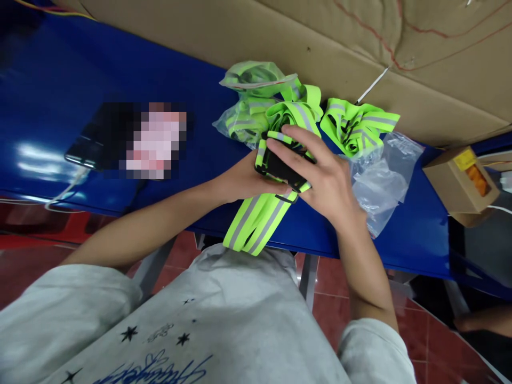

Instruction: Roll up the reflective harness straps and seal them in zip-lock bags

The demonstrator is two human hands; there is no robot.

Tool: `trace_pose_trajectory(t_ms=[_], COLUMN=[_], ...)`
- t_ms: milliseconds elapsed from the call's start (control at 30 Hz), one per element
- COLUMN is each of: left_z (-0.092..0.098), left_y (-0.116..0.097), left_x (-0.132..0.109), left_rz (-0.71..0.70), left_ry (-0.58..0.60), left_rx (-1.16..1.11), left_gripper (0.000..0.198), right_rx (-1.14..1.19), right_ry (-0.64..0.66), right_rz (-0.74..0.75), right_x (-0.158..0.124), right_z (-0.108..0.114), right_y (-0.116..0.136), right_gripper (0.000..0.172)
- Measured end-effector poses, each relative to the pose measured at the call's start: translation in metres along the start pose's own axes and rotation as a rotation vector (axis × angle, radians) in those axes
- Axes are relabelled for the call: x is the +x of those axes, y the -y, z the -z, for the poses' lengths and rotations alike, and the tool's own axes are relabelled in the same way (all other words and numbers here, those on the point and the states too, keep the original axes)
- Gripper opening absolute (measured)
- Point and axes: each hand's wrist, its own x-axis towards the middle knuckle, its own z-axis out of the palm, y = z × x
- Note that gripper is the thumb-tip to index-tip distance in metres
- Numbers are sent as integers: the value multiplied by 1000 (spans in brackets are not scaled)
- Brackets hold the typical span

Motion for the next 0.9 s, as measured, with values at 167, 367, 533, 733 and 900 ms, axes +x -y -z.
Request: trace_pose_trajectory(t_ms=[167,367,533,733,900], left_z=[-2,-3,0,-1,-4], left_y=[-5,3,5,1,7], left_x=[2,2,0,0,2], left_rz=[150,387,355,376,429], left_ry=[141,424,313,244,272], left_rx=[-227,-429,-391,-302,-437], left_gripper=[62,42,31,30,38], right_rx=[113,39,137,451,329], right_ry=[-224,-244,2,63,-77], right_rz=[50,-76,-33,-345,-368], right_x=[-4,-8,-8,-12,-13], right_z=[-12,-5,8,-5,-10], right_y=[-17,-15,-24,-53,-43], right_gripper=[34,38,67,77,50])
